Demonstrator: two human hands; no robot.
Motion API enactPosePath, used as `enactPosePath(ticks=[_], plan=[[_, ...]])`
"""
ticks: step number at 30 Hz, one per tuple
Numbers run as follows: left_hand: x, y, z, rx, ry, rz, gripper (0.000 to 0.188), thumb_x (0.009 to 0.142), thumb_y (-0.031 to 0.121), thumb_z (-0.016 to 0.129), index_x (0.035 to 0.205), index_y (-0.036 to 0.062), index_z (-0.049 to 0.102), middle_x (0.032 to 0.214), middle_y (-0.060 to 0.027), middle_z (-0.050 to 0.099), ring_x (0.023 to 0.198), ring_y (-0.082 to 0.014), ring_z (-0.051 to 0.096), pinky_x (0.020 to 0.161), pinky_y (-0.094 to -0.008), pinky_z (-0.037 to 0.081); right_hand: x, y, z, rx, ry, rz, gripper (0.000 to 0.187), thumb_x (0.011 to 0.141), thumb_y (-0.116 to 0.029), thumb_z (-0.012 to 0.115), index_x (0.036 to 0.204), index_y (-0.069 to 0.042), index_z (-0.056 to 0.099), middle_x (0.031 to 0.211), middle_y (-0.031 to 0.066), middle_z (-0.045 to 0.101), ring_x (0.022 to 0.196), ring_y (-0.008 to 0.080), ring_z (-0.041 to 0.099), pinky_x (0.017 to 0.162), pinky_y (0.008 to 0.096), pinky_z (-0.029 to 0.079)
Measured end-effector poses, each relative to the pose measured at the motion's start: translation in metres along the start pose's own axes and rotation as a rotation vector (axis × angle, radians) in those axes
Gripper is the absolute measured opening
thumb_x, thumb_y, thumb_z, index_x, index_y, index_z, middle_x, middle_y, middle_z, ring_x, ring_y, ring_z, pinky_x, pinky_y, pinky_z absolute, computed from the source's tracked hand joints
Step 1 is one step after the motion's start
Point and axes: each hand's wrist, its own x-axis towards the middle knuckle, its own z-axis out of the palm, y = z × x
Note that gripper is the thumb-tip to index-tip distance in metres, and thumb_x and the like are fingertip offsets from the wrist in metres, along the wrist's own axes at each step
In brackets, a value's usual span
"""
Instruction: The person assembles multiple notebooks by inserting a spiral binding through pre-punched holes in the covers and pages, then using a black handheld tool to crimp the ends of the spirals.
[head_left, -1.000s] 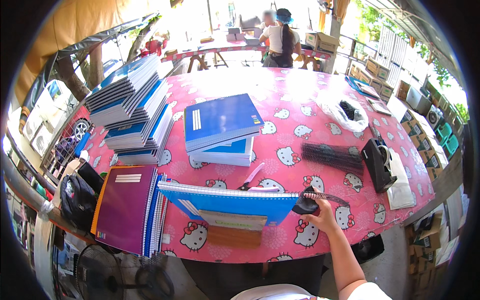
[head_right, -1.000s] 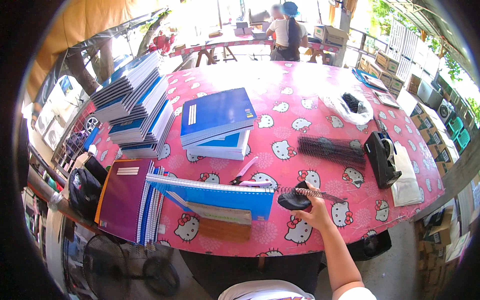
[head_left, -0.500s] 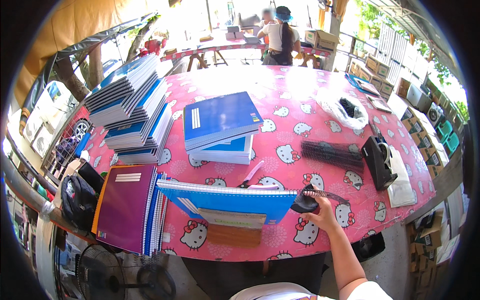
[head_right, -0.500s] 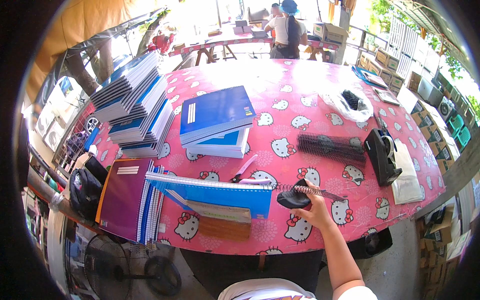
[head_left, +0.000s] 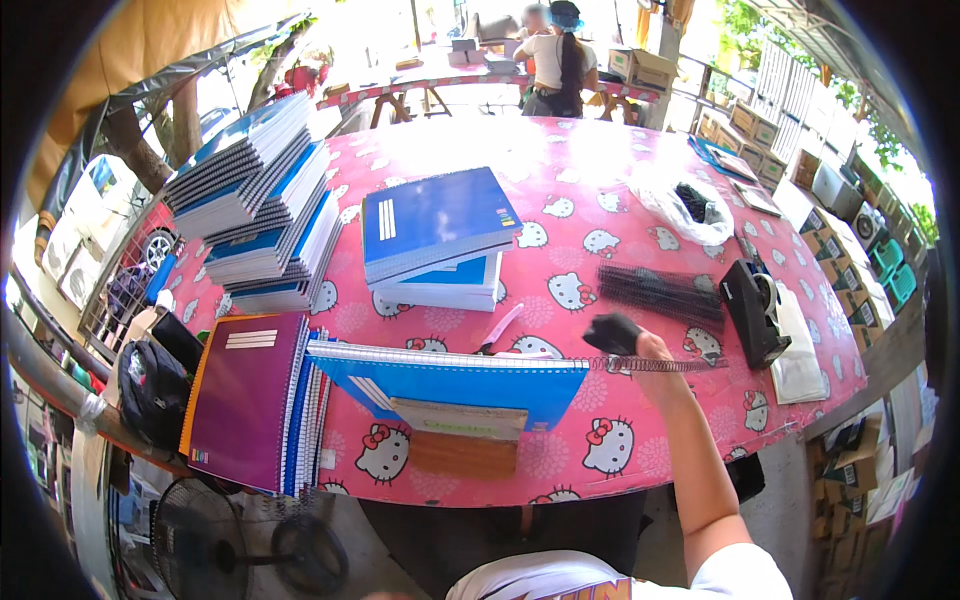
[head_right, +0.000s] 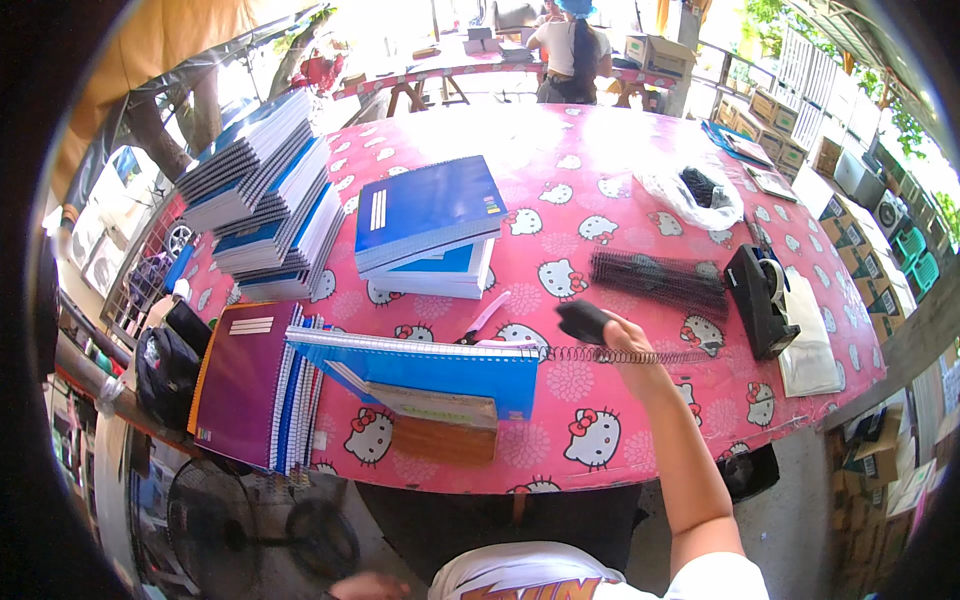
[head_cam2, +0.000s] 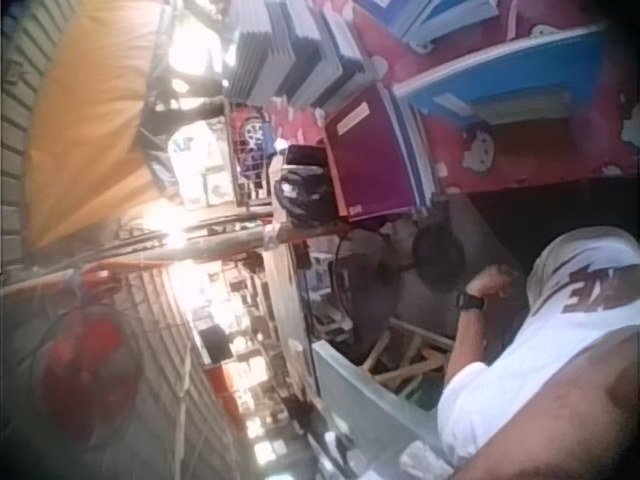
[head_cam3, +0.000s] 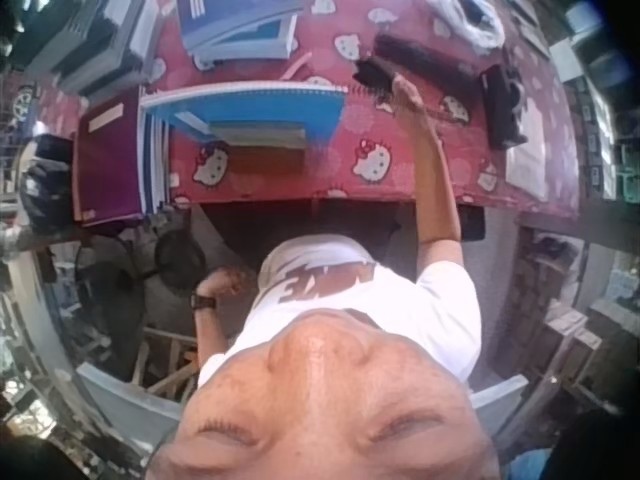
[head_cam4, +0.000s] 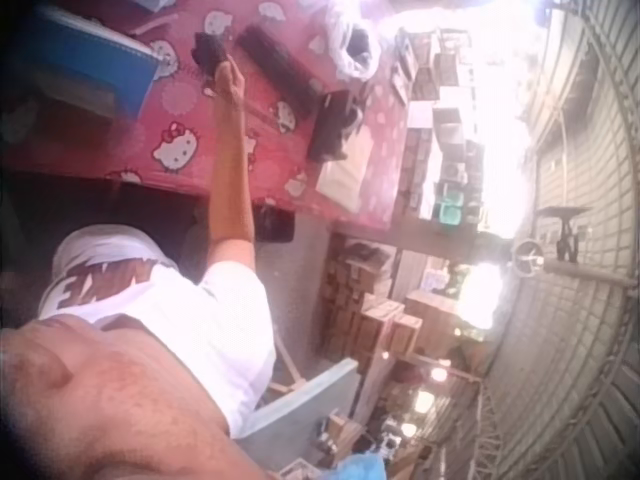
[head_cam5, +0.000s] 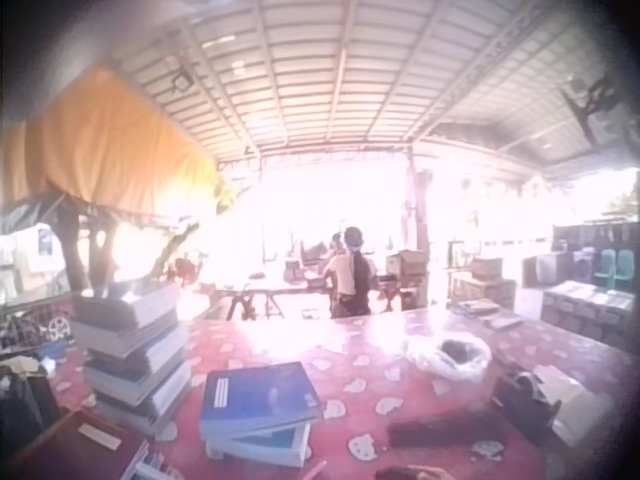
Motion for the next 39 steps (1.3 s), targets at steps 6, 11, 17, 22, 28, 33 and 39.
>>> enactPosePath(ticks=[6,11,17,22,28,33,39], plan=[[0.110,0.249,-0.159,0.477,1.158,0.205,0.040,0.074,0.026,0.074,0.108,0.0079,0.061,0.108,-0.0078,0.062,0.104,-0.0271,0.056,0.098,-0.0457,0.033,0.023,-0.039,0.033,0.335,-0.481,-0.111,0.081,0.080,-0.065,0.053,0.117,0.008,0.053,0.114,0.0141,0.060,0.105,0.0192,0.055,0.083,0.0284,0.043],[0.184,0.269,-0.212,0.904,1.404,0.245,0.035,0.071,0.032,0.075,0.101,0.0150,0.064,0.098,-0.0018,0.063,0.100,-0.0216,0.057,0.108,-0.0530,0.012,0.018,-0.070,0.043,-0.283,-0.494,-0.055,0.080,0.073,-0.070,0.055,0.097,0.006,0.064,0.098,0.0155,0.065,0.099,0.0228,0.058,0.091,0.0356,0.043],[0.200,0.257,-0.220,0.892,1.344,0.340,0.020,0.070,0.032,0.076,0.076,0.0156,0.066,0.072,0.0032,0.061,0.076,-0.0149,0.058,0.107,-0.0479,0.015,0.015,-0.071,0.037,-0.189,-0.462,-0.120,0.071,0.079,-0.061,0.056,0.102,0.006,0.063,0.100,0.0120,0.064,0.090,0.0175,0.059,0.082,0.0302,0.046],[0.195,0.258,-0.214,0.904,1.379,0.324,0.022,0.069,0.035,0.076,0.077,0.0169,0.066,0.072,0.0045,0.061,0.081,-0.0149,0.057,0.106,-0.0499,0.011,0.014,-0.083,0.057,0.280,-0.622,-0.262,0.046,0.083,-0.041,0.064,0.099,0.002,0.065,0.090,0.0103,0.064,0.088,0.0155,0.057,0.075,0.0294,0.047],[0.189,0.256,-0.214,0.890,1.395,0.281,0.025,0.071,0.034,0.074,0.086,0.0164,0.065,0.077,0.0039,0.060,0.086,-0.0154,0.056,0.103,-0.0564,0.008,0.025,-0.086,0.054,-0.035,-0.556,-0.222,0.050,0.081,-0.042,0.060,0.104,0.003,0.063,0.097,0.0090,0.064,0.089,0.0166,0.058,0.082,0.0299,0.045],[0.184,0.254,-0.221,0.898,1.455,0.275,0.026,0.070,0.034,0.074,0.087,0.0164,0.065,0.085,0.0026,0.058,0.091,-0.0178,0.054,0.104,-0.0571,0.005,0.036,-0.089,0.060,-0.342,-0.550,-0.144,0.050,0.082,-0.044,0.061,0.103,0.001,0.064,0.090,0.0075,0.063,0.088,0.0144,0.054,0.080,0.0277,0.043],[0.175,0.244,-0.230,0.823,1.492,0.295,0.029,0.068,0.035,0.076,0.084,0.0153,0.063,0.083,0.0015,0.053,0.089,-0.0197,0.053,0.108,-0.0559,0.008,0.053,-0.080,0.067,-0.598,-0.608,-0.266,0.047,0.085,-0.044,0.059,0.105,-0.001,0.064,0.095,0.0094,0.064,0.093,0.0168,0.056,0.081,0.0310,0.044]])
